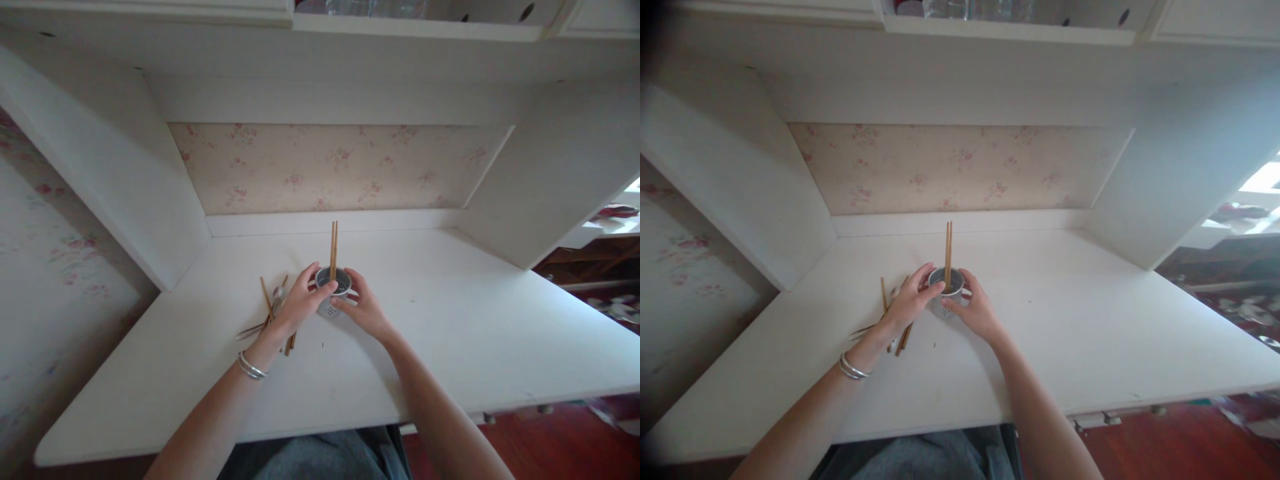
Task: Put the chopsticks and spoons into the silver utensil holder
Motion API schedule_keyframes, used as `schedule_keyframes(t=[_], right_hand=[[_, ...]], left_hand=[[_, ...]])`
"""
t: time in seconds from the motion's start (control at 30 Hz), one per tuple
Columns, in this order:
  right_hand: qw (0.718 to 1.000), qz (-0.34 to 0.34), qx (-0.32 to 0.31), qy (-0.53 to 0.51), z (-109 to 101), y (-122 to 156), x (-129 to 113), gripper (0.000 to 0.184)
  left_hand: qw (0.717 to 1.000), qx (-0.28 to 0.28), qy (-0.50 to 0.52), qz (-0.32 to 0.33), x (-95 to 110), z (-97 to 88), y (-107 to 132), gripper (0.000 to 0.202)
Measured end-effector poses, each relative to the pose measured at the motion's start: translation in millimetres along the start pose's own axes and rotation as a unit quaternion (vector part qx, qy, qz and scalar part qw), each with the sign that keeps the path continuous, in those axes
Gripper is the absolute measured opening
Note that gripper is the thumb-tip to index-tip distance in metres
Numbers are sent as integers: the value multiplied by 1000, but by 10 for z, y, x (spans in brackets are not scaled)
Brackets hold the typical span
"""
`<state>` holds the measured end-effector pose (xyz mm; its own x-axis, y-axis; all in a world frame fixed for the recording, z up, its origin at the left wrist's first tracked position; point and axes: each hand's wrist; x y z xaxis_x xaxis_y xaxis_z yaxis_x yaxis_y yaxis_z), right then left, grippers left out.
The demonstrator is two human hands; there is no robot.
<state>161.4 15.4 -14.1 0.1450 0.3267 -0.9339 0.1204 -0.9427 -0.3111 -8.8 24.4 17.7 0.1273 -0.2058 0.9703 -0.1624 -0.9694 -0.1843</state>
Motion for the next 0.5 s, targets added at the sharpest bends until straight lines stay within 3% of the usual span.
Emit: schedule_keyframes(t=[0.13,0.27,0.37,0.43,0.47,0.5], right_hand=[[999,-5,-42,-23,-64,20,-8,72],[998,13,-62,6,-137,68,-29,82],[995,-27,46,87,-92,111,-208,73],[975,-78,134,158,36,134,-450,58],[966,-99,150,184,132,138,-592,50],[964,-112,127,204,247,135,-734,43]], left_hand=[[999,30,-29,22,-108,170,113,93],[993,88,-66,42,-146,274,86,94],[989,117,-85,40,-153,300,78,93],[988,122,-78,50,-148,310,93,89],[989,118,-63,57,-140,316,105,83],[991,113,-47,62,-129,325,120,76]])
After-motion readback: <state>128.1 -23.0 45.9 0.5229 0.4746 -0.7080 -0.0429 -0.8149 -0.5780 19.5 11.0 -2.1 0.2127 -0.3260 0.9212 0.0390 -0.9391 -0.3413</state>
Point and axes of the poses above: each hand's wrist, its own y-axis away from the middle knuckle, its own z-axis out of the palm, x = y × z, and after that the axes turned 2 degrees about -y, right-handed
